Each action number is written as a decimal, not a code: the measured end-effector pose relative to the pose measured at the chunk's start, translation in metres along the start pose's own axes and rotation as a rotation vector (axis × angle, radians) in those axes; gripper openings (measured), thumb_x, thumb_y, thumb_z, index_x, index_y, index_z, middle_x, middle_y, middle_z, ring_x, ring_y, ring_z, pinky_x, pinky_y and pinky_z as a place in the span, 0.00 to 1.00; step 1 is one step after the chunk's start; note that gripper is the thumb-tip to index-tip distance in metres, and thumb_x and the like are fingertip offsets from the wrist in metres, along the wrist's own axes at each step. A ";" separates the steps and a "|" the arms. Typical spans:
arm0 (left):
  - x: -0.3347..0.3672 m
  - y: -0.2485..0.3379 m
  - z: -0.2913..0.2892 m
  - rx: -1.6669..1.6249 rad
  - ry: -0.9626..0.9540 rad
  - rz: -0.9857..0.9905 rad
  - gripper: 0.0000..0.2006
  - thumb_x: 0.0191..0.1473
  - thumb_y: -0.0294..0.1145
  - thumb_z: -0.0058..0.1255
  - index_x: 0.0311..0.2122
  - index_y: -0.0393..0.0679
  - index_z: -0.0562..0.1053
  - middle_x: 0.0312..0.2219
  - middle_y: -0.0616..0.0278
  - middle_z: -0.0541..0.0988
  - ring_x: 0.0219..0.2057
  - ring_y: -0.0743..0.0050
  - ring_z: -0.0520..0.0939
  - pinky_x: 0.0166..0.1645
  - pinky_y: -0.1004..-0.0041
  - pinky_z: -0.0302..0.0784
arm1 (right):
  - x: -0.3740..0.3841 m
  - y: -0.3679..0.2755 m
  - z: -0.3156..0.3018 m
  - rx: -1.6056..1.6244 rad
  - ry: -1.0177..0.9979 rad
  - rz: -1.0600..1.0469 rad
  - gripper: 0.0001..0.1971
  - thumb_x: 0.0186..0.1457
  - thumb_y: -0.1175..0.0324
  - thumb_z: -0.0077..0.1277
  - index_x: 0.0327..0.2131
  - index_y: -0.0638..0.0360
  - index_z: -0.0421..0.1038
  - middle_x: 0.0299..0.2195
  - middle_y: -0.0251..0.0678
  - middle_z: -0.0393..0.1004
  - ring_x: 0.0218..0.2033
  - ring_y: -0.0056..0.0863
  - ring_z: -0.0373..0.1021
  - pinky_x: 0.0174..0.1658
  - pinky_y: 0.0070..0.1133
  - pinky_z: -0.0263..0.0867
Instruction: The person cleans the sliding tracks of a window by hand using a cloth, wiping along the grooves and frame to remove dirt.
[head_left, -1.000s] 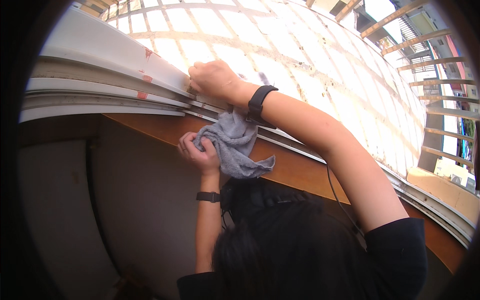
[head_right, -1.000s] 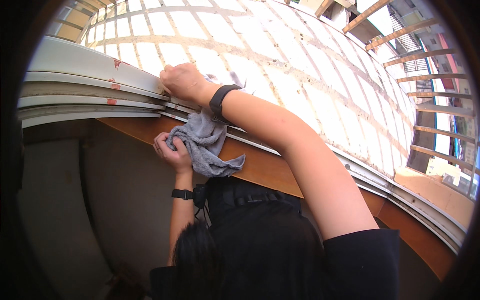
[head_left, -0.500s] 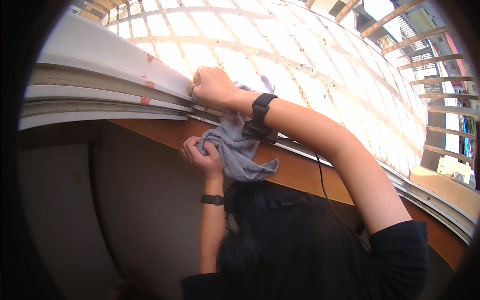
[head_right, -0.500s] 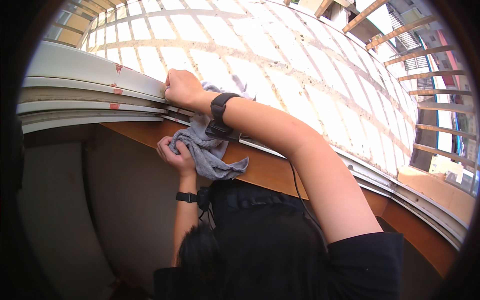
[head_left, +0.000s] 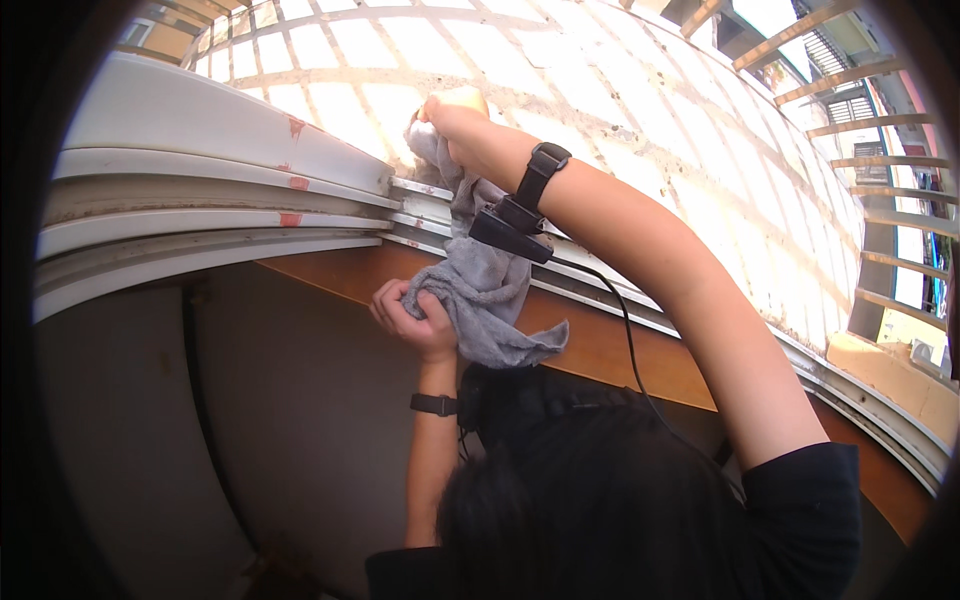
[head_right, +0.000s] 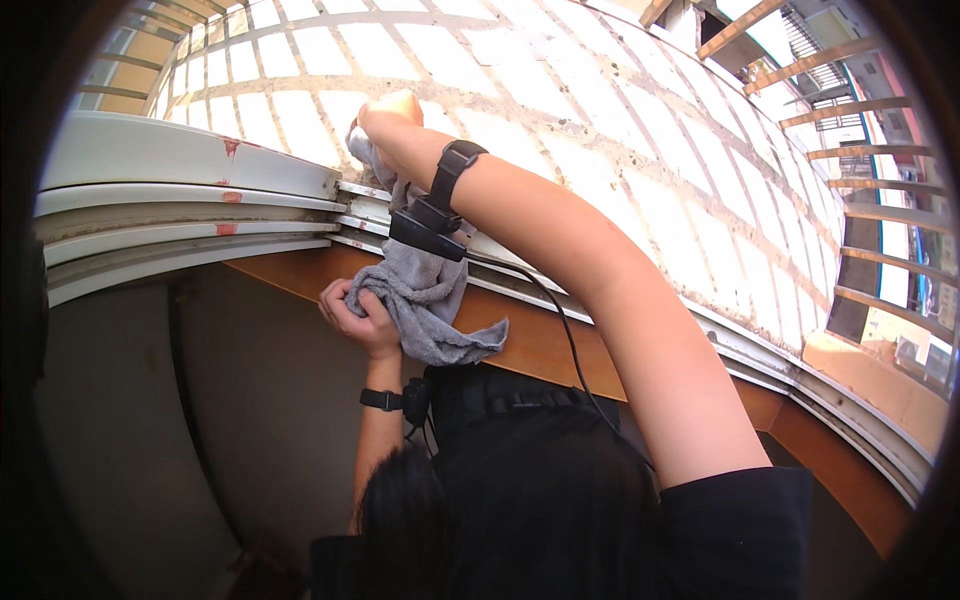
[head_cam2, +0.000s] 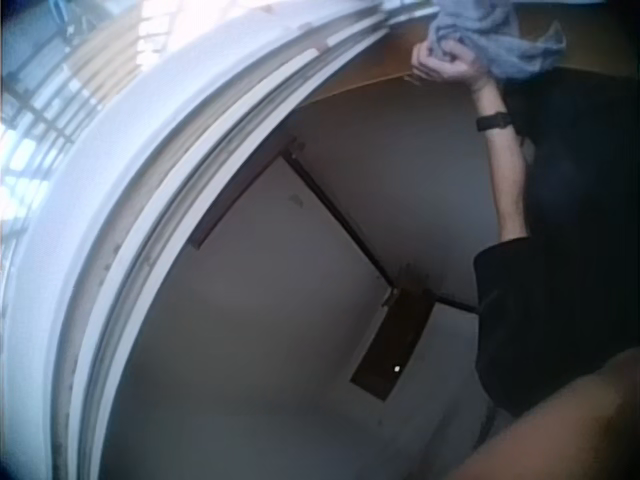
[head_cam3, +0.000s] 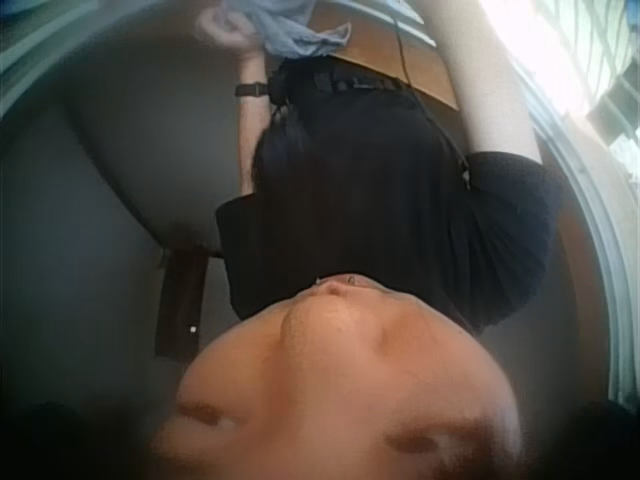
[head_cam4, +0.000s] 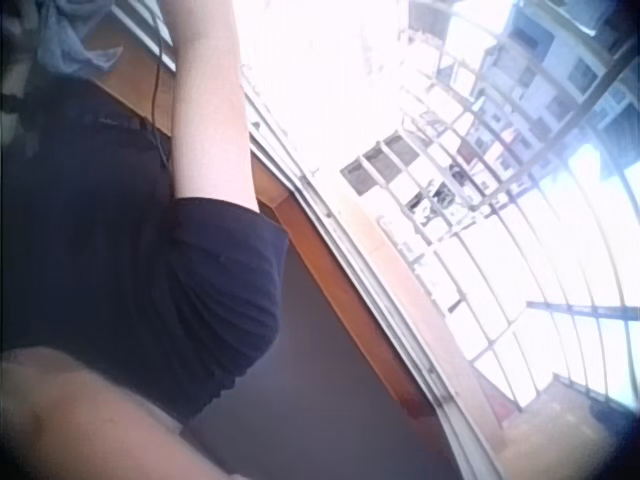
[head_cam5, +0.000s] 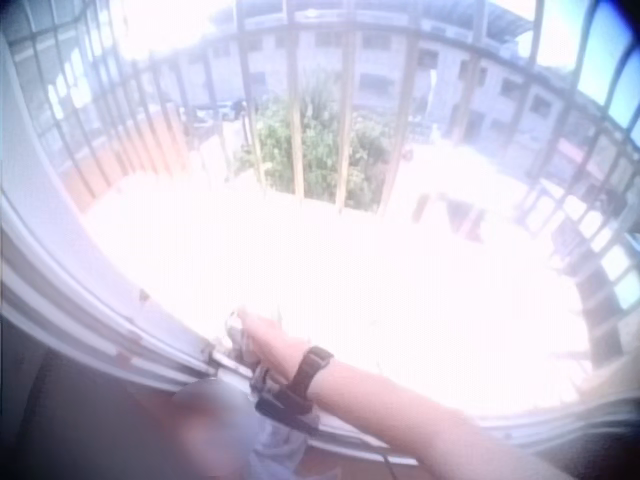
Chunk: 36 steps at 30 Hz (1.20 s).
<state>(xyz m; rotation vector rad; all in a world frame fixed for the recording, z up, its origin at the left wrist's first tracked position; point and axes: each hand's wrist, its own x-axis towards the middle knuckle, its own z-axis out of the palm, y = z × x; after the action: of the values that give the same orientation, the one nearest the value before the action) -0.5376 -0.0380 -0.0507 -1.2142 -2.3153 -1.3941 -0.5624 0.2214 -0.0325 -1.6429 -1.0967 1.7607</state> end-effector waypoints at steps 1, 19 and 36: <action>-0.002 -0.002 -0.002 0.009 0.008 -0.008 0.09 0.48 0.31 0.49 0.33 0.38 0.68 0.34 0.53 0.74 0.38 0.50 0.72 0.48 0.55 0.66 | -0.011 -0.005 -0.011 0.042 -0.049 0.010 0.07 0.53 0.73 0.52 0.34 0.65 0.76 0.35 0.45 0.77 0.34 0.30 0.70 0.36 0.27 0.68; 0.000 0.001 -0.002 0.018 0.004 0.032 0.10 0.52 0.32 0.48 0.34 0.36 0.68 0.33 0.52 0.73 0.38 0.50 0.72 0.48 0.56 0.67 | -0.057 -0.021 -0.079 -0.739 -0.415 -0.465 0.22 0.48 0.55 0.53 0.33 0.69 0.79 0.32 0.54 0.80 0.35 0.46 0.78 0.41 0.32 0.72; -0.004 -0.001 0.000 -0.021 -0.004 0.005 0.09 0.50 0.29 0.47 0.35 0.36 0.67 0.33 0.52 0.72 0.39 0.52 0.71 0.48 0.57 0.67 | -0.065 -0.002 -0.031 -0.848 -0.657 -1.008 0.07 0.44 0.75 0.51 0.25 0.67 0.77 0.26 0.54 0.76 0.33 0.51 0.76 0.39 0.38 0.72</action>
<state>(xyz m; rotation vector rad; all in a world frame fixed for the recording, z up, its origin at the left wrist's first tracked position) -0.5357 -0.0403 -0.0535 -1.2287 -2.3053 -1.4186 -0.5224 0.1780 0.0083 -0.4754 -2.6147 1.1374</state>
